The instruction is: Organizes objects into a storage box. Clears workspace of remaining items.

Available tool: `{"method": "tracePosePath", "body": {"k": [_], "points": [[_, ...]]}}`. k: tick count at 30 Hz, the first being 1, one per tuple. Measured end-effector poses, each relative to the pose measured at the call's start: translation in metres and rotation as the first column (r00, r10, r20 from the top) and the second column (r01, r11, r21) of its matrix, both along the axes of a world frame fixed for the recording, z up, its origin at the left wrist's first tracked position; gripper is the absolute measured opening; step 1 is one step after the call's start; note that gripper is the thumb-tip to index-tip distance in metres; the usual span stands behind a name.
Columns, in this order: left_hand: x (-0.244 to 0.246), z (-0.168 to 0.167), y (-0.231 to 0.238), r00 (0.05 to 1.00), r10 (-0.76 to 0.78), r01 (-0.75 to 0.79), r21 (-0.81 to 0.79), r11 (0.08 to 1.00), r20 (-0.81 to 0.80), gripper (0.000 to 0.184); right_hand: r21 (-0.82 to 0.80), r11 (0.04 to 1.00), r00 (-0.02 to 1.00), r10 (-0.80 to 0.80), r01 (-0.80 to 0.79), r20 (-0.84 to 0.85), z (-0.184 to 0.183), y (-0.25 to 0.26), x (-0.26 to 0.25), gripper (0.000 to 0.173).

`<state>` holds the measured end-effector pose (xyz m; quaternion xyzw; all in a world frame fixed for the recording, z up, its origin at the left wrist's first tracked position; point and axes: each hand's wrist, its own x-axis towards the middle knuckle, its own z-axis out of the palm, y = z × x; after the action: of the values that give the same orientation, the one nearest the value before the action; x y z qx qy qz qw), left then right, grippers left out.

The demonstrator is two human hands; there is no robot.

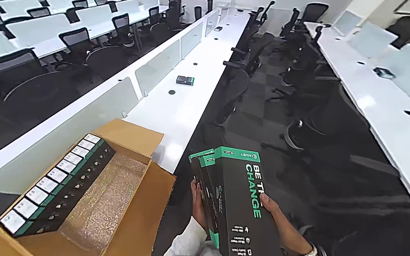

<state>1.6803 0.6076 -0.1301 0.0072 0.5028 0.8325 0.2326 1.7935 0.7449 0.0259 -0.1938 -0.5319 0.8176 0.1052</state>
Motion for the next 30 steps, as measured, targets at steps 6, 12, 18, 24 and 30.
{"method": "tracePosePath", "body": {"k": [6,12,18,24,30], "points": [[-0.023,-0.014,0.131,0.984,0.165,-0.168,-0.055,0.984,-0.066,0.071,0.019,0.979,0.978,0.202,-0.201,-0.054,-0.026,0.156,-0.045,0.056],[-0.033,-0.013,0.291,0.947,0.315,-0.32,-0.139,0.937,-0.062,0.064,-0.021,0.963,0.957,0.27,-0.269,0.109,-0.022,0.323,-0.086,0.077],[-0.078,0.0,0.369,0.932,0.361,-0.354,-0.191,0.916,0.006,0.058,-0.135,0.898,0.9,0.431,-0.419,0.069,-0.016,0.419,-0.151,0.062],[-0.167,0.008,0.35,0.868,0.496,-0.49,-0.173,0.854,-0.007,0.057,-0.115,0.727,0.721,0.687,-0.677,0.094,-0.033,0.416,-0.279,0.067],[-0.276,-0.019,0.283,0.704,0.701,-0.695,-0.095,0.713,0.115,0.056,-0.137,0.548,0.529,0.834,-0.825,0.156,-0.069,0.332,-0.43,0.047]]}}
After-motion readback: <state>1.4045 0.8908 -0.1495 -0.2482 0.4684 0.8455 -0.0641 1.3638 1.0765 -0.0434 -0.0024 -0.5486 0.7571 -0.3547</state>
